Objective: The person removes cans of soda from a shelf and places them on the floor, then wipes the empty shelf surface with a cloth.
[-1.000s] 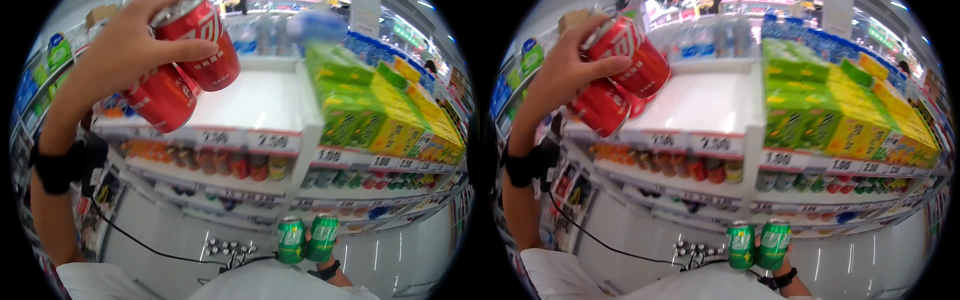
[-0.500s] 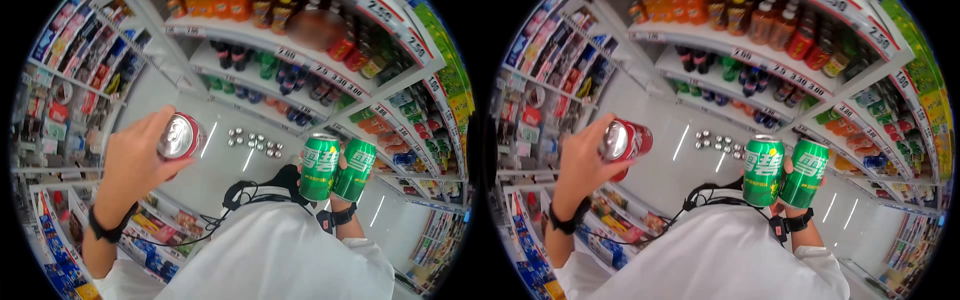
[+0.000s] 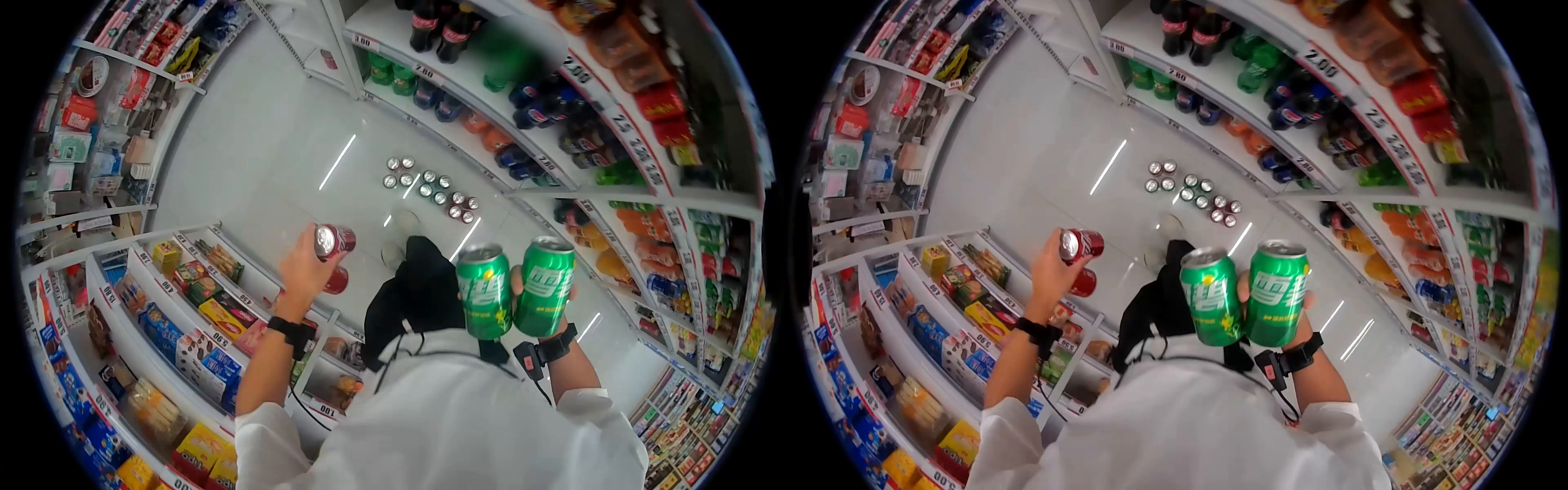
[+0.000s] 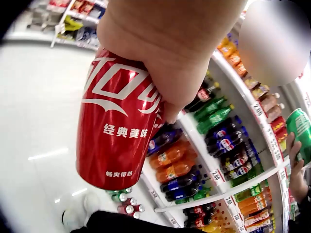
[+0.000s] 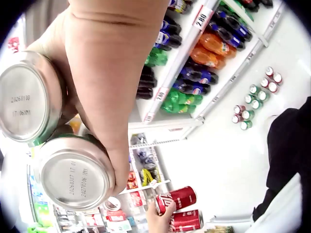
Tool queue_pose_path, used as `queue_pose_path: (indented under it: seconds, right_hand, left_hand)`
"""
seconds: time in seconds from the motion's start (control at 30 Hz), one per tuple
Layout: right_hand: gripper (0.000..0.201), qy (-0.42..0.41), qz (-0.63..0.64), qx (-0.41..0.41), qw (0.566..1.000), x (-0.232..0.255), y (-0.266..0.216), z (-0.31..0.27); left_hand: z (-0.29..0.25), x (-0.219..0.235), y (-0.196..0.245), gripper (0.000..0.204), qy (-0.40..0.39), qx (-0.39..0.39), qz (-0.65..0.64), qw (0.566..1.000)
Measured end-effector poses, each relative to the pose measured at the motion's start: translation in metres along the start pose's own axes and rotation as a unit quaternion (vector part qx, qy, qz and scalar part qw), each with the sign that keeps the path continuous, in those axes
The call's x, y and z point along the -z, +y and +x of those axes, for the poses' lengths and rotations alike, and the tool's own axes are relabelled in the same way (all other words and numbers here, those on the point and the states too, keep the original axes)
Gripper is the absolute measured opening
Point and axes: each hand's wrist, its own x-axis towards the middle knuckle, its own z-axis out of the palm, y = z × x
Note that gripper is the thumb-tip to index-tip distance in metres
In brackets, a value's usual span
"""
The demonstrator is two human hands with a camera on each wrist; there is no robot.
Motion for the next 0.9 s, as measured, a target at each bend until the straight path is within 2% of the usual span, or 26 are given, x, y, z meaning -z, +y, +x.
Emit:
queue_pose_path:
  seconds: [0.03,0.07,0.1,0.17,0.2,0.27,0.33,0.37,0.4,0.47,0.57,0.6,0.7,0.77,0.8,0.87,0.9]
  right_hand:
    - [0.099,-0.028,0.002,-0.025,0.999,0.008,0.004,0.017]
    - [0.104,0.021,-0.013,-0.039,0.999,0.020,0.012,0.027]
    - [0.104,0.000,0.013,-0.037,0.999,0.033,0.016,0.048]
    - [0.096,-0.069,0.051,-0.049,0.995,0.078,0.033,0.095]
    - [0.089,-0.072,0.060,-0.057,0.994,0.096,0.041,0.117]
    - [0.091,-0.065,0.070,-0.044,0.995,0.129,0.058,0.165]
    - [0.092,-0.043,0.083,-0.085,0.992,0.174,0.066,0.201]
    - [0.093,-0.087,0.048,-0.077,0.992,0.221,0.079,0.217]
    - [0.096,-0.095,0.003,-0.084,0.992,0.263,0.087,0.228]
    - [0.102,-0.090,0.003,-0.060,0.994,0.311,0.100,0.257]
    - [0.110,-0.055,-0.034,-0.032,0.997,0.377,0.115,0.286]
    - [0.109,-0.080,-0.038,-0.045,0.995,0.409,0.119,0.294]
    - [0.110,-0.044,-0.012,-0.023,0.999,0.464,0.144,0.311]
    - [0.095,0.032,0.062,0.019,0.997,0.492,0.159,0.324]
    - [0.095,0.079,0.072,0.047,0.993,0.499,0.170,0.324]
    - [0.115,-0.045,-0.003,0.016,0.999,0.532,0.179,0.339]
    - [0.110,-0.052,-0.014,0.008,0.999,0.544,0.183,0.344]
  left_hand:
    - [0.000,-0.025,-0.013,0.076,-0.009,0.055,-0.030,0.998]
    - [0.004,-0.052,-0.025,0.074,-0.012,0.108,-0.059,0.992]
    - [0.009,-0.079,-0.039,0.074,-0.017,0.112,-0.058,0.992]
    - [0.020,-0.139,-0.071,0.072,-0.024,0.193,-0.110,0.975]
    - [0.029,-0.169,-0.090,0.072,-0.030,0.196,-0.109,0.974]
    - [0.041,-0.234,-0.128,0.080,-0.061,0.236,-0.114,0.963]
    - [0.063,-0.292,-0.156,0.081,-0.062,0.246,-0.088,0.963]
    - [0.077,-0.321,-0.171,0.081,-0.055,0.219,-0.069,0.972]
    - [0.091,-0.350,-0.186,0.081,-0.047,0.192,-0.050,0.979]
    - [0.123,-0.400,-0.214,0.079,-0.076,0.166,-0.024,0.983]
    - [0.173,-0.459,-0.245,0.074,-0.058,0.066,-0.004,0.996]
    - [0.191,-0.474,-0.254,0.073,-0.060,0.042,-0.002,0.997]
    - [0.243,-0.513,-0.271,0.073,-0.075,-0.006,0.016,0.997]
    - [0.273,-0.533,-0.281,0.074,-0.063,-0.032,0.024,0.997]
    - [0.287,-0.543,-0.283,0.074,-0.055,-0.057,0.029,0.996]
    - [0.311,-0.556,-0.288,0.074,-0.047,-0.083,0.038,0.995]
    - [0.321,-0.561,-0.288,0.074,-0.044,-0.104,0.053,0.992]
